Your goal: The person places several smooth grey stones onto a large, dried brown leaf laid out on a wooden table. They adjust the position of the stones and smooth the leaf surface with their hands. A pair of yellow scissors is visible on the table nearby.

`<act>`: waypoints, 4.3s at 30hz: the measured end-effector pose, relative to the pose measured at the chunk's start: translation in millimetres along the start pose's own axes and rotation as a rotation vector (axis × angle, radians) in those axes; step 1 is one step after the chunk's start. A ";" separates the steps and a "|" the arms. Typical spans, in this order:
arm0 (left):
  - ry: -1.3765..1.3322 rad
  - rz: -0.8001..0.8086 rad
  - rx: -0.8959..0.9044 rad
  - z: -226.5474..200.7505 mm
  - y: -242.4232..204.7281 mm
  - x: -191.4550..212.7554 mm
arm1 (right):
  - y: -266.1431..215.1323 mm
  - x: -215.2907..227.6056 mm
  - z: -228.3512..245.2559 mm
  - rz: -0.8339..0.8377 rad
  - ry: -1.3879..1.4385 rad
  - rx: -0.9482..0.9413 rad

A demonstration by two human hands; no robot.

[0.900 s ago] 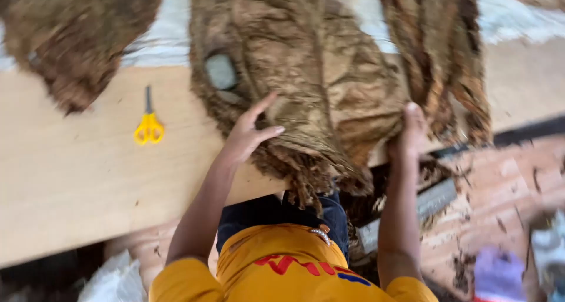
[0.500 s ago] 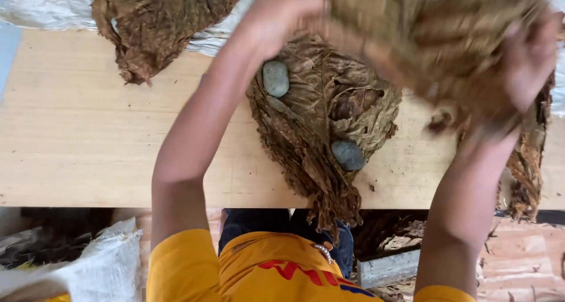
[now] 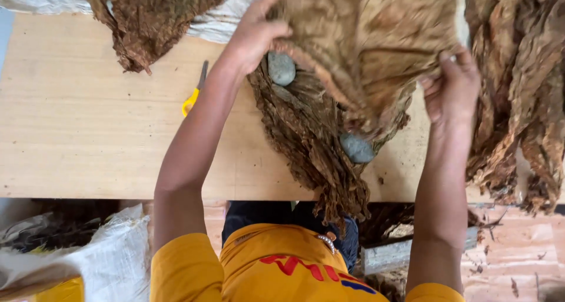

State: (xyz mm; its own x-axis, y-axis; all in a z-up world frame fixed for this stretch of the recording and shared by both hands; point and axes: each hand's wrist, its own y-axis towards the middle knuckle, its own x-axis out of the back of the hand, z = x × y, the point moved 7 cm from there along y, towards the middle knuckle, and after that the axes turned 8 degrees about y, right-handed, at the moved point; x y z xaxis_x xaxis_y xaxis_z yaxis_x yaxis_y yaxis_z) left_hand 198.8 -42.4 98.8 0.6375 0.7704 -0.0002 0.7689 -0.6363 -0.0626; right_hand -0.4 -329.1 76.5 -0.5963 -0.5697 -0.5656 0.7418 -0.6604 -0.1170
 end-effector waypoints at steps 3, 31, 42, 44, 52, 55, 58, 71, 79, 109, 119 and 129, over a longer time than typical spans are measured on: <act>0.084 -0.054 0.046 85.1 5.0 11.5 | 24.0 76.0 -66.7 -0.036 -0.104 -0.079; -0.270 -0.222 -0.008 149.7 -37.4 -41.0 | -85.7 0.7 -73.8 0.566 -0.756 0.326; 0.421 -0.178 -0.049 134.2 -46.8 -21.8 | -84.8 32.3 -53.9 0.665 -1.067 0.614; 0.362 -0.126 -0.147 125.7 -57.8 -15.4 | -91.1 43.5 -54.4 0.640 -1.043 0.596; 0.728 -0.373 -0.339 104.9 -89.3 -49.2 | -105.5 42.5 -57.7 0.573 -0.908 0.538; 0.997 -0.306 -0.541 88.1 -111.4 -101.3 | -105.6 29.9 -54.2 0.589 -0.923 0.635; 1.184 -0.062 -0.668 92.4 -121.7 -153.1 | -101.7 25.6 -51.7 0.584 -0.898 0.707; 1.057 -0.183 -0.975 62.3 -108.9 -142.5 | -86.7 65.2 -33.2 0.300 -0.904 0.929; 0.924 -0.123 -0.956 32.4 -92.8 -133.9 | -127.2 29.9 -85.1 0.773 -1.135 0.357; 1.150 0.054 -0.668 113.7 -152.5 -184.5 | -98.2 32.3 -80.0 0.710 -0.594 0.293; 1.034 0.082 -0.534 82.6 -173.4 -172.1 | -104.3 17.4 -81.9 0.821 -0.956 0.322; 1.076 -0.402 -0.048 68.9 50.1 -61.1 | -101.8 23.0 -87.6 0.853 -1.105 0.206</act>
State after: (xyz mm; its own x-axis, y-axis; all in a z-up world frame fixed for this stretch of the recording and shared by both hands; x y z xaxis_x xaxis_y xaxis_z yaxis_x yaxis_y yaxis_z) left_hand 195.0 -118.7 27.0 0.0392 0.4995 0.8654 0.9125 -0.3708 0.1727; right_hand -62.8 -232.1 4.0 0.0062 -0.8458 0.5334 0.9917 0.0737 0.1054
